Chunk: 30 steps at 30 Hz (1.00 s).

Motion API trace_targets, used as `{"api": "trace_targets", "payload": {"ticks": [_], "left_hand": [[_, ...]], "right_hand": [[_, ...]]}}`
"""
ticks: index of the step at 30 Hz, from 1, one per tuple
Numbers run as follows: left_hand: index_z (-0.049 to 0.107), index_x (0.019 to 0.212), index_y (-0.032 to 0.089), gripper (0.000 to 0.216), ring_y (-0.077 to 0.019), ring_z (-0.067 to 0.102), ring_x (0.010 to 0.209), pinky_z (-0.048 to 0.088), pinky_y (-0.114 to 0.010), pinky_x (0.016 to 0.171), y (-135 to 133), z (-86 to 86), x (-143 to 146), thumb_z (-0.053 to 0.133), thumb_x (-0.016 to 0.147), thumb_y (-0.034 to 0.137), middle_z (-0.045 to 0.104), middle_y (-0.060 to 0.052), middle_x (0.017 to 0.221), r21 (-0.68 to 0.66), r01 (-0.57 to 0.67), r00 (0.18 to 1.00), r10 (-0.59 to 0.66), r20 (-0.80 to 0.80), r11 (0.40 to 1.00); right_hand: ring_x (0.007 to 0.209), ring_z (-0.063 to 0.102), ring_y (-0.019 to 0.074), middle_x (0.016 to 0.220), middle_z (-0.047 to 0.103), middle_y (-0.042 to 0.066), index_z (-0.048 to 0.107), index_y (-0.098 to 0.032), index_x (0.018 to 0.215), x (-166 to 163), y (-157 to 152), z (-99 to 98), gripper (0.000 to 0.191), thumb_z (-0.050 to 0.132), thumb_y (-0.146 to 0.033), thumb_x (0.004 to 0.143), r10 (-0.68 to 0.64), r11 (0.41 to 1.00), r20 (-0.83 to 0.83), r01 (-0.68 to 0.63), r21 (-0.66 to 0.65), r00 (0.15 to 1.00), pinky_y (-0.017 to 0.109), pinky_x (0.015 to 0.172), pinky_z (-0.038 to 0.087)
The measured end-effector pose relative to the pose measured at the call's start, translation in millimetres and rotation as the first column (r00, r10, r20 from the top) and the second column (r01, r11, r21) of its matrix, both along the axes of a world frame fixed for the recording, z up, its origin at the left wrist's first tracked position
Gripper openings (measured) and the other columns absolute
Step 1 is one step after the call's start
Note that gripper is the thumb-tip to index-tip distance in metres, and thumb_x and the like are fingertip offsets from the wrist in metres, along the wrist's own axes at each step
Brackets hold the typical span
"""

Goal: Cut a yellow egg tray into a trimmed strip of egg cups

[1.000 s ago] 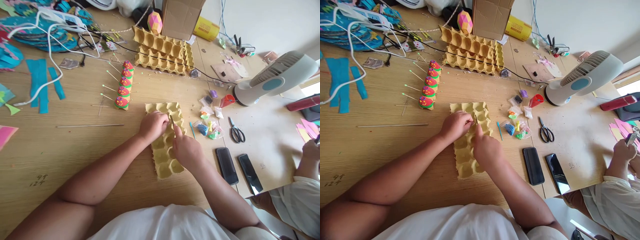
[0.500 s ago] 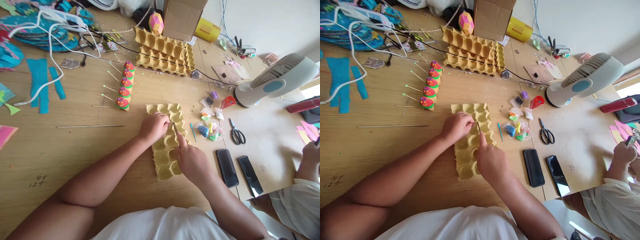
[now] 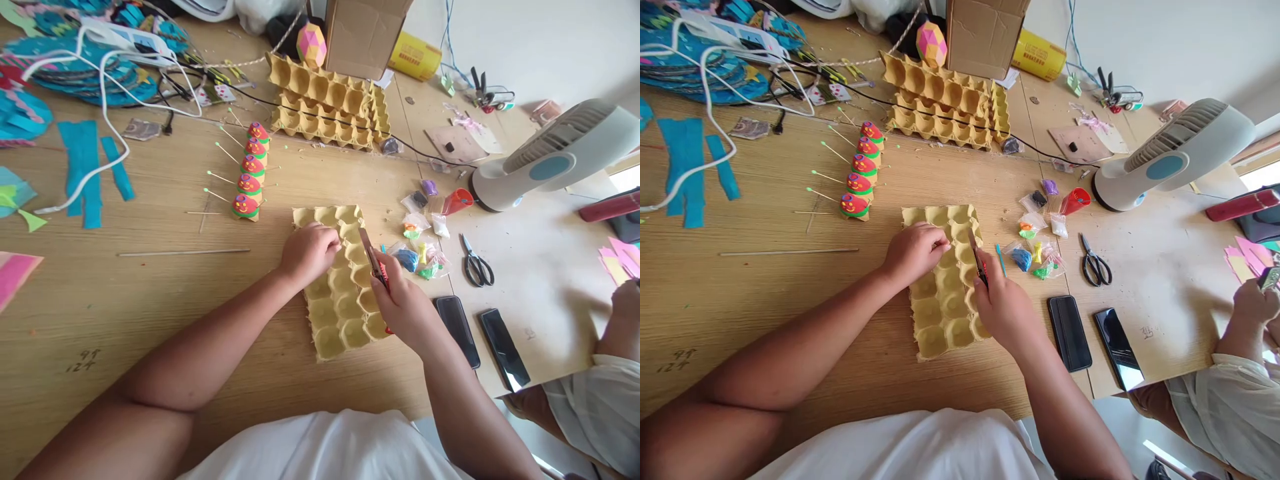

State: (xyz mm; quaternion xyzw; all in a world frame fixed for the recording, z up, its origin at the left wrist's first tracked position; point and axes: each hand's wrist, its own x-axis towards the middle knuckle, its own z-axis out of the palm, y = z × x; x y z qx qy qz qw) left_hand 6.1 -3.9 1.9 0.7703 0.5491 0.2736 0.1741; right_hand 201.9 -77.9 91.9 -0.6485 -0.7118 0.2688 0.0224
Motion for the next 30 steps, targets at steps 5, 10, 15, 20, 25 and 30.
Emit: {"api": "trace_targets", "payload": {"ticks": [5, 10, 15, 20, 25, 30], "left_hand": [[0.067, 0.075, 0.022, 0.016, -0.0231, 0.063, 0.089, 0.042, -0.032, 0.066, 0.1, -0.6, 0.4, 0.060, 0.088, 0.020, 0.071, -0.005, 0.083, -0.004, -0.002, 1.000, 0.002, 0.013, 1.000], [0.068, 0.075, 0.022, 0.015, -0.0233, 0.064, 0.088, 0.042, -0.032, 0.066, -0.1, 0.5, 1.0, 0.060, 0.088, 0.021, 0.072, -0.004, 0.082, -0.005, -0.002, 1.000, 0.003, 0.004, 1.000], [0.068, 0.075, 0.022, 0.015, -0.0229, 0.064, 0.088, 0.040, -0.032, 0.064, -0.1, 0.2, 1.0, 0.060, 0.087, 0.018, 0.072, -0.003, 0.082, 0.004, -0.007, 1.000, 0.007, 0.008, 1.000], [0.068, 0.075, 0.022, 0.015, -0.0234, 0.064, 0.089, 0.041, -0.033, 0.065, 0.2, 0.1, 0.8, 0.060, 0.087, 0.018, 0.072, -0.004, 0.082, -0.006, 0.000, 1.000, 0.000, 0.014, 1.000], [0.067, 0.073, 0.022, 0.016, -0.0229, 0.063, 0.088, 0.040, -0.033, 0.063, -0.2, 1.1, 0.7, 0.060, 0.087, 0.018, 0.071, -0.003, 0.080, 0.005, -0.007, 1.000, 0.007, 0.011, 1.000], [0.068, 0.074, 0.022, 0.015, -0.0236, 0.064, 0.090, 0.040, -0.033, 0.064, -0.3, 2.0, 0.9, 0.061, 0.088, 0.020, 0.072, -0.004, 0.083, -0.012, -0.006, 1.000, 0.006, -0.005, 1.000]], "right_hand": [[0.073, 0.072, 0.0217, 0.087, 0.078, 0.004, 0.037, -0.024, 0.154, -5.2, -16.0, -4.1, 0.051, 0.038, -0.032, 0.103, 0.074, 0.997, 0.183, -0.071, -0.024, 0.980, 0.024, 0.059, 0.038], [0.077, 0.073, 0.0224, 0.093, 0.079, 0.005, 0.038, -0.022, 0.155, -8.2, -18.0, -5.0, 0.052, 0.038, -0.030, 0.104, 0.116, 0.993, 0.229, -0.116, -0.013, 0.966, 0.025, 0.060, 0.037], [0.075, 0.072, 0.0213, 0.094, 0.079, 0.006, 0.037, -0.022, 0.156, -7.4, -19.1, -5.7, 0.053, 0.039, -0.028, 0.103, 0.134, 0.991, 0.234, -0.134, -0.016, 0.963, 0.026, 0.058, 0.035], [0.074, 0.072, 0.0204, 0.092, 0.079, 0.005, 0.036, -0.021, 0.156, -8.2, -20.6, -8.1, 0.052, 0.038, -0.028, 0.104, 0.140, 0.990, 0.267, -0.143, -0.006, 0.953, 0.025, 0.058, 0.037], [0.077, 0.074, 0.0213, 0.096, 0.079, 0.008, 0.030, -0.017, 0.159, -18.1, -23.4, -9.7, 0.055, 0.036, -0.027, 0.105, 0.182, 0.981, 0.424, -0.190, -0.022, 0.887, 0.027, 0.057, 0.040], [0.077, 0.074, 0.0216, 0.091, 0.077, 0.009, 0.026, -0.015, 0.161, -28.2, -25.1, -3.1, 0.057, 0.033, -0.025, 0.105, 0.227, 0.973, 0.495, -0.210, -0.091, 0.839, 0.027, 0.058, 0.043]]}}
